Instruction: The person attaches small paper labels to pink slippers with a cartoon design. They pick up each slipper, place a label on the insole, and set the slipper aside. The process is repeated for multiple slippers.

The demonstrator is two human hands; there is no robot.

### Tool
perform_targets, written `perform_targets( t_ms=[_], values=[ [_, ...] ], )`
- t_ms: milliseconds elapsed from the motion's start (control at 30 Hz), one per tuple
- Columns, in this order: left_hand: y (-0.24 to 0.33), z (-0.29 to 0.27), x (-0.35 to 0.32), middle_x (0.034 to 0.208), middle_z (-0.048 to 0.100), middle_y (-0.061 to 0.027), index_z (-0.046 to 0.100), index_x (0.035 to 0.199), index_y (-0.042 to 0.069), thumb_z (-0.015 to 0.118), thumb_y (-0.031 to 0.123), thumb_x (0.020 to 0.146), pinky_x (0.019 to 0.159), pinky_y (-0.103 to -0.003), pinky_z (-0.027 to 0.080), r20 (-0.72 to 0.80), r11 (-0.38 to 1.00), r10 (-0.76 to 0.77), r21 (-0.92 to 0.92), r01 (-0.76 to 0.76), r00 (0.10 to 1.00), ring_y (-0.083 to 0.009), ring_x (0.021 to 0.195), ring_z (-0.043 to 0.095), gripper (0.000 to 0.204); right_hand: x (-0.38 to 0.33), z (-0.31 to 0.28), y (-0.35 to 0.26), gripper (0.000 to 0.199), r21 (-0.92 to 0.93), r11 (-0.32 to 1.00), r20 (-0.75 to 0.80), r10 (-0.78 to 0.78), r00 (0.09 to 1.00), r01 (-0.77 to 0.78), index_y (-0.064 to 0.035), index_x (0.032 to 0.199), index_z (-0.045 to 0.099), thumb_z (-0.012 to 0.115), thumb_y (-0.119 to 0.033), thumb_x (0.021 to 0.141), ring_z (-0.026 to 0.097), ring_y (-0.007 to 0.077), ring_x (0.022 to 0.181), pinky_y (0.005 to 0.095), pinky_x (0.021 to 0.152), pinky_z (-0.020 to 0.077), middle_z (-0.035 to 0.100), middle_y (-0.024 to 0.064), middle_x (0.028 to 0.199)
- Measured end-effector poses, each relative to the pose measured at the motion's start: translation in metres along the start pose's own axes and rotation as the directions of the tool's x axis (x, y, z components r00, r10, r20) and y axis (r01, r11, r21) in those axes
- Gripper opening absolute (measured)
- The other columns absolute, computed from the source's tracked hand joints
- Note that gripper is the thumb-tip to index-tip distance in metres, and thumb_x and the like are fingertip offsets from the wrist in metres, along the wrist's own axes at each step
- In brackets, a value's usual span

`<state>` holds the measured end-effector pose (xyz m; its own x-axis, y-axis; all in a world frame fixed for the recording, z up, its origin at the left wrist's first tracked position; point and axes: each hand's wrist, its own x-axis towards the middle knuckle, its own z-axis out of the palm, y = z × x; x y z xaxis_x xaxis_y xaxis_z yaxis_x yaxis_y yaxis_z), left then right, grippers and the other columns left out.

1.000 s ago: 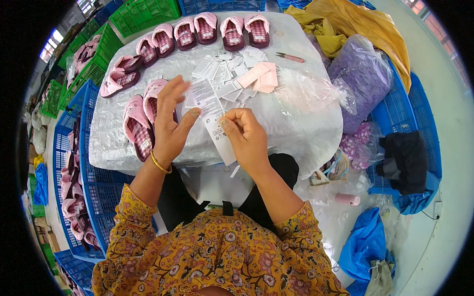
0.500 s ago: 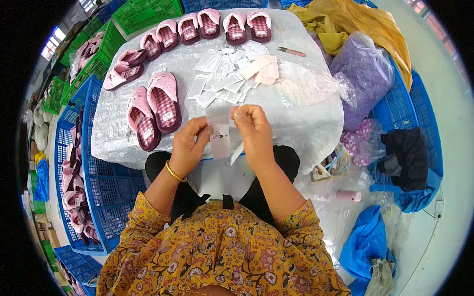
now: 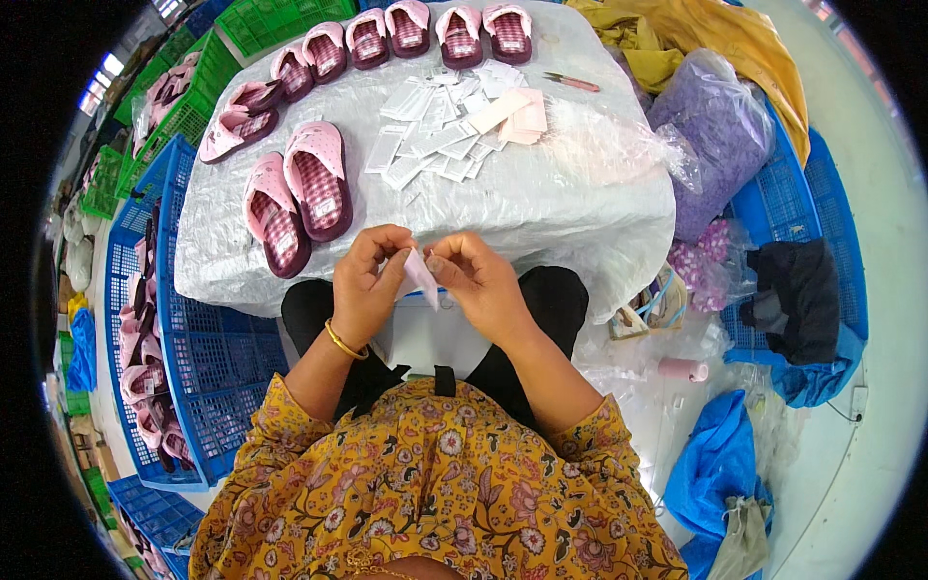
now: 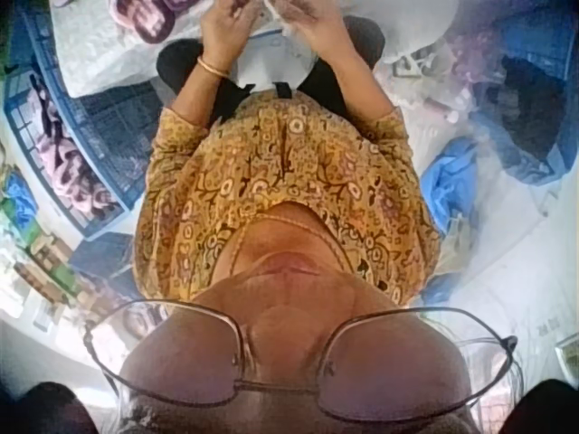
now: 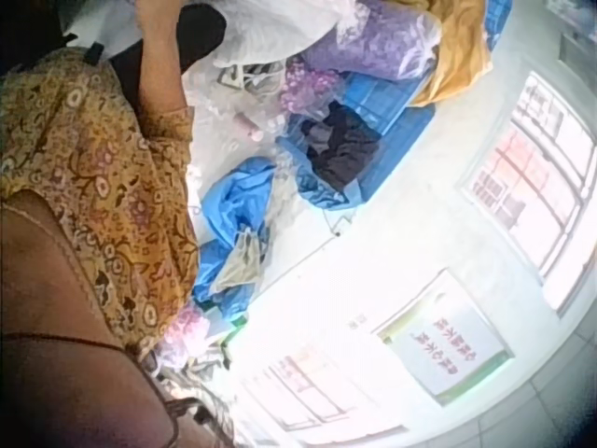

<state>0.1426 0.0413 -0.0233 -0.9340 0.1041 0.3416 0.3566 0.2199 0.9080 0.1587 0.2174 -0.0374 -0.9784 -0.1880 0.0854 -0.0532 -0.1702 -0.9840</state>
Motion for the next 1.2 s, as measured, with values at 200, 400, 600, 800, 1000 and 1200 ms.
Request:
perform_targets(
  t_ms=[200,400,600,800,1000,1200],
  values=[
    [-0.005,0.000,-0.001,0.090,0.066,-0.0131,0.064,0.104,0.003,0.070,-0.004,0.081,0.067,-0.036,0.053,0.062,0.850,0.454,0.269,-0.453,0.889,-0.0323,0.080,0.065,0.025,-0.008,0.006,0.004,0.013,0.292,0.945,0.011,0.153,0.988,-0.149,-0.0019,0.102,0.057,0.061,-0.014,0.099,0.058,0.0074,0.086,0.0246,0.077,0.0486,0.063,0.0013,0.095],
    [-0.004,-0.002,-0.008,0.092,0.067,-0.0096,0.065,0.103,0.003,0.069,-0.003,0.086,0.068,-0.029,0.054,0.068,0.981,0.116,0.150,-0.126,0.991,-0.0182,0.080,0.066,0.019,-0.021,0.028,0.002,0.017,-0.366,0.922,-0.165,-0.193,0.967,0.122,-0.0011,0.103,0.056,0.064,-0.014,0.096,0.060,0.0134,0.076,0.0278,0.071,0.0498,0.064,0.0081,0.085],
    [-0.019,-0.021,0.003,0.102,0.067,-0.0037,0.059,0.114,0.002,0.061,0.005,0.096,0.076,-0.022,0.052,0.368,0.780,-0.348,-0.396,0.484,0.862,-0.0080,0.087,0.062,0.018,-0.018,0.025,0.013,0.015,-0.474,0.865,-0.174,-0.277,0.945,0.166,-0.0021,0.099,0.057,0.065,-0.013,0.094,0.061,0.0204,0.066,0.0322,0.061,0.0486,0.064,0.0112,0.080],
    [-0.018,-0.030,0.009,0.091,0.066,0.0004,0.065,0.106,0.002,0.065,0.013,0.095,0.067,-0.020,0.049,0.559,0.748,-0.431,-0.218,0.627,0.708,-0.0034,0.078,0.060,0.016,-0.012,0.018,0.015,0.012,-0.525,0.826,-0.144,-0.326,0.934,0.208,-0.0033,0.098,0.059,0.066,-0.012,0.093,0.061,0.0207,0.063,0.0310,0.059,0.0483,0.063,0.0121,0.077],
    [-0.024,-0.024,0.005,0.086,0.066,0.0006,0.065,0.101,0.001,0.069,0.011,0.091,0.062,-0.020,0.048,0.512,0.776,-0.477,-0.135,0.616,0.714,-0.0034,0.072,0.059,0.015,-0.013,0.013,0.015,0.012,-0.396,0.917,-0.199,-0.134,0.971,0.046,-0.0017,0.098,0.060,0.067,-0.011,0.093,0.060,0.0098,0.066,0.0268,0.060,0.0484,0.065,0.0088,0.077],
    [-0.027,-0.014,-0.002,0.086,0.066,-0.0013,0.064,0.098,0.001,0.070,0.010,0.090,0.063,-0.021,0.050,0.458,0.733,-0.481,-0.258,0.630,0.747,-0.0055,0.072,0.060,0.014,-0.012,0.008,0.017,0.013,-0.326,0.944,-0.262,-0.143,0.954,0.052,-0.0006,0.098,0.061,0.066,-0.012,0.095,0.060,0.0075,0.071,0.0245,0.065,0.0495,0.068,0.0046,0.081]
  ],
)
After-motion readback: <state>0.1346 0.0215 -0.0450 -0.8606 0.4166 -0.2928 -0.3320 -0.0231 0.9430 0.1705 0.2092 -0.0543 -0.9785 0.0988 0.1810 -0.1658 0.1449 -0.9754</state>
